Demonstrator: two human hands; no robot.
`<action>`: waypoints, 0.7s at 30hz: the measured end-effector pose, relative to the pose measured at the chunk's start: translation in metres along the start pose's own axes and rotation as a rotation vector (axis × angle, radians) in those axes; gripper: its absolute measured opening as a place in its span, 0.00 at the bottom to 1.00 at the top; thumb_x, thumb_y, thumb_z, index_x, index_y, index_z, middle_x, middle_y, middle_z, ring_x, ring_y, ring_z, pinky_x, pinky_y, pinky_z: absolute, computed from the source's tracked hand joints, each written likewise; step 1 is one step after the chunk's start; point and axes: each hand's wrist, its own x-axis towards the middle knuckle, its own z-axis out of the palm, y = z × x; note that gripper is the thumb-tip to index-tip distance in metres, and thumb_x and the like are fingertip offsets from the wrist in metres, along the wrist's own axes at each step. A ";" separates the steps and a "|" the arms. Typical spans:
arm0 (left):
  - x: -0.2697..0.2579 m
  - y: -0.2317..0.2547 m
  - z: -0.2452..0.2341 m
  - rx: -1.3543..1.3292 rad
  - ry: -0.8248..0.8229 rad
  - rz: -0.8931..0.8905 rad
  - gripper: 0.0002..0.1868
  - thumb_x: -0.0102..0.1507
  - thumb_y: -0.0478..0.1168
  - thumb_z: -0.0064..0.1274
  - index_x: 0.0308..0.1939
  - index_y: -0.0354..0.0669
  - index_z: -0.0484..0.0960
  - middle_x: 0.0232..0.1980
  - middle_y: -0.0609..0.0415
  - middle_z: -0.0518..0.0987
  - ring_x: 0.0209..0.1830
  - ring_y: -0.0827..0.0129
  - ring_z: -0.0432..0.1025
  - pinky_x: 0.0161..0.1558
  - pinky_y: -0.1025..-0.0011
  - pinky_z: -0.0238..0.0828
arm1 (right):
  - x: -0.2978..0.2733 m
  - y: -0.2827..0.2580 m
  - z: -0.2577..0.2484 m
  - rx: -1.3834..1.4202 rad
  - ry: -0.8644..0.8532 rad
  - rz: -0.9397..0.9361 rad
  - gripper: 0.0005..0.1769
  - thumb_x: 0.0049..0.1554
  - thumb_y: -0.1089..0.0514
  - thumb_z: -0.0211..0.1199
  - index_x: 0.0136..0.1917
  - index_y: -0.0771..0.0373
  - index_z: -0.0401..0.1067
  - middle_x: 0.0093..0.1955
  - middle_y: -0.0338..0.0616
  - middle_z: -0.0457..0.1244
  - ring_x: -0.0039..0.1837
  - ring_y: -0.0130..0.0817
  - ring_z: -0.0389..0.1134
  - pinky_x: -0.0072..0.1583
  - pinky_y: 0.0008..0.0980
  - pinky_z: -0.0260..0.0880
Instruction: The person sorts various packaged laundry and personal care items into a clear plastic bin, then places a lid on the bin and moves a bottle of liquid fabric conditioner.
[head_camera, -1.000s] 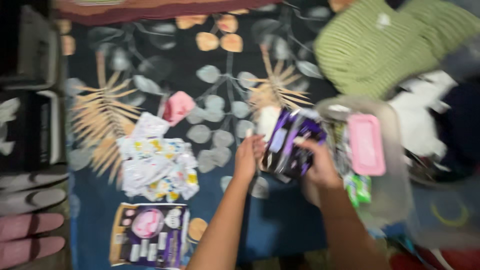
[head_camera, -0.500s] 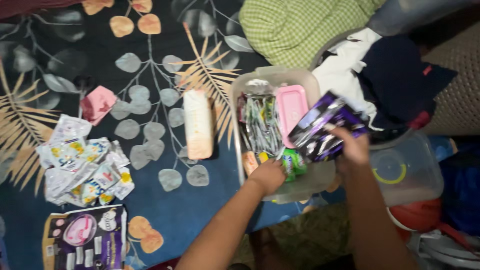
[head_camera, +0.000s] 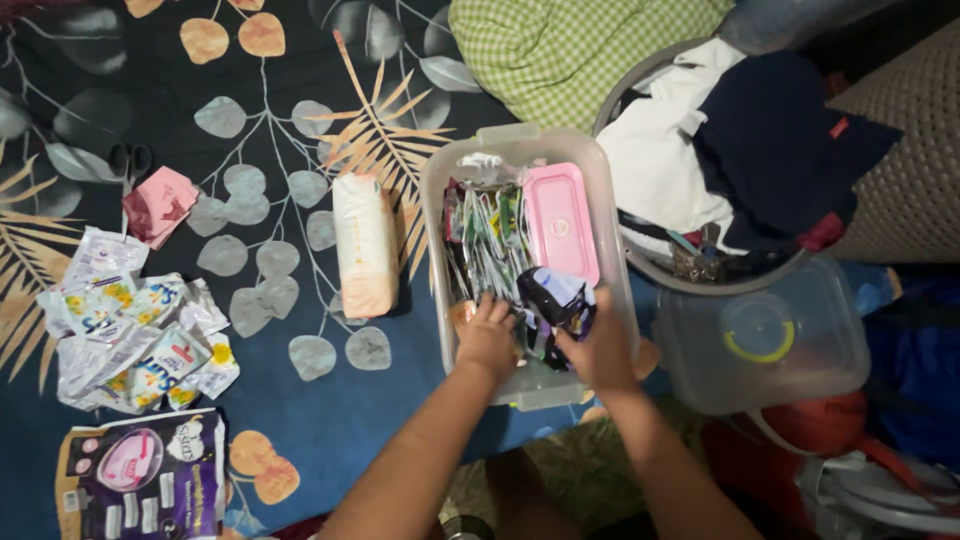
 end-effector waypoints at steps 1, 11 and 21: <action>0.004 -0.002 0.005 0.001 -0.014 -0.007 0.24 0.66 0.53 0.44 0.59 0.49 0.84 0.69 0.59 0.72 0.77 0.60 0.50 0.78 0.49 0.27 | 0.001 0.002 -0.001 0.054 0.007 0.045 0.42 0.40 0.56 0.78 0.62 0.69 0.62 0.49 0.60 0.65 0.52 0.58 0.67 0.54 0.49 0.66; 0.012 0.007 0.013 0.125 -0.010 0.179 0.21 0.65 0.52 0.46 0.52 0.47 0.88 0.62 0.59 0.81 0.74 0.61 0.57 0.76 0.54 0.38 | 0.005 -0.001 -0.002 0.246 -0.100 0.194 0.42 0.38 0.52 0.80 0.59 0.69 0.64 0.48 0.57 0.68 0.51 0.53 0.72 0.53 0.45 0.71; 0.006 0.010 0.017 -0.218 0.217 -0.111 0.15 0.61 0.42 0.50 0.43 0.44 0.90 0.55 0.55 0.82 0.71 0.59 0.58 0.74 0.52 0.38 | -0.008 0.010 0.069 0.115 -0.031 0.508 0.50 0.39 0.48 0.79 0.67 0.70 0.62 0.55 0.62 0.70 0.59 0.58 0.71 0.60 0.47 0.70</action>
